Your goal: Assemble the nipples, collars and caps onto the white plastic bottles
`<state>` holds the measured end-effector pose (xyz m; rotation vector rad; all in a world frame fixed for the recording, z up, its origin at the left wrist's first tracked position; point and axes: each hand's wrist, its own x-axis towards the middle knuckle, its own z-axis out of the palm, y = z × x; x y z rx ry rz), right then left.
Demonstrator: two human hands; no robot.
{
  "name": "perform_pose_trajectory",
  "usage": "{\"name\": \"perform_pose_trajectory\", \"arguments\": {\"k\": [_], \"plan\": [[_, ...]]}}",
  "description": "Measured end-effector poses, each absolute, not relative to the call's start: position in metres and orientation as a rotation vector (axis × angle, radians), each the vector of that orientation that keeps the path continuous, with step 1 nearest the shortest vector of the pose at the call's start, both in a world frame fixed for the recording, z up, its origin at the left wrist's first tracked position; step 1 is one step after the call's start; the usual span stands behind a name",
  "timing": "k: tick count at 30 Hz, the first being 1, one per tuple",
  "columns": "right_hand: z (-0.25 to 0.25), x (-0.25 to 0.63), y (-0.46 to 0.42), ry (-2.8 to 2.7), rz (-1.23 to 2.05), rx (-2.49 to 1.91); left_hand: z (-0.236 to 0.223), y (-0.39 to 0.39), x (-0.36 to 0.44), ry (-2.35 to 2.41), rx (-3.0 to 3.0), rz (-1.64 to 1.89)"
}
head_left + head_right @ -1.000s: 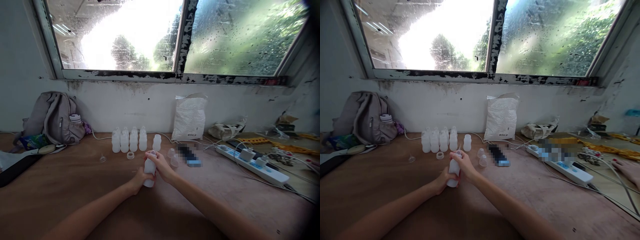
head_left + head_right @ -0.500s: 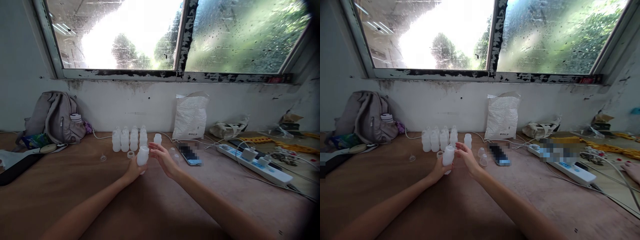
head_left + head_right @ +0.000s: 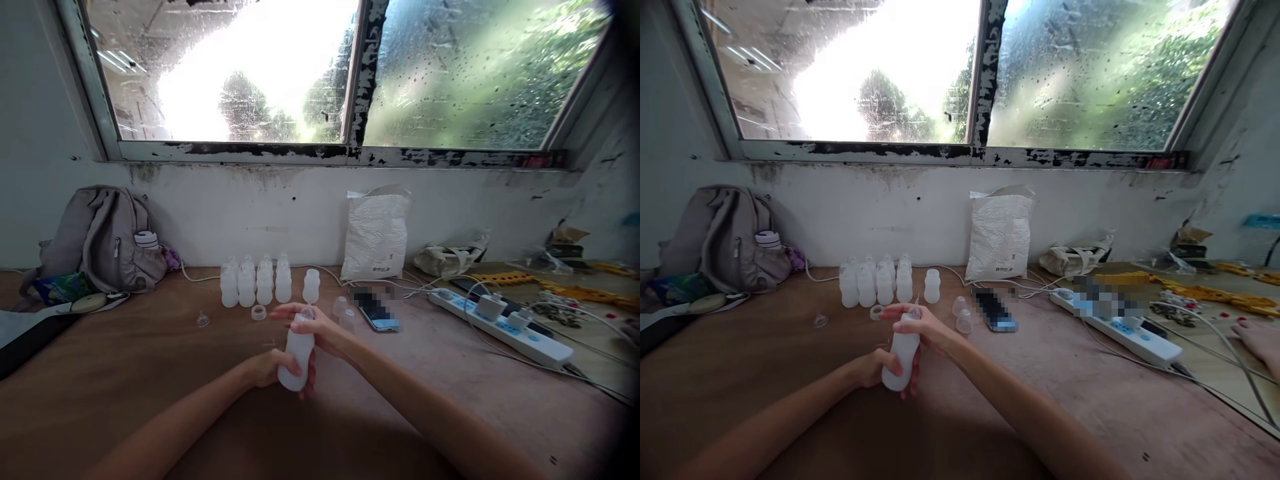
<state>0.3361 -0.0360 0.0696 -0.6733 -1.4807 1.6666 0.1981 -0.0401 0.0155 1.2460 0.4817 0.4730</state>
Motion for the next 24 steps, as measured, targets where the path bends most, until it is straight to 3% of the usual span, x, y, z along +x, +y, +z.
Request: {"name": "perform_pose_trajectory", "arguments": {"k": [6,9,15,24], "plan": [[0.056,0.322,-0.040,-1.325,1.163,-1.018,0.009,-0.038,0.208,0.716,1.394,0.862],[0.064,0.323,-0.042,-1.383,1.268,-0.888,0.014,-0.038,0.205,0.663,1.323,0.834],[0.078,0.330,-0.050,-1.336,1.623,-0.673,0.032,-0.049,0.196,0.351,1.009,0.341],[0.066,0.320,-0.050,-1.151,1.353,-0.781,0.034,-0.054,0.212,0.798,1.457,0.796]]}}
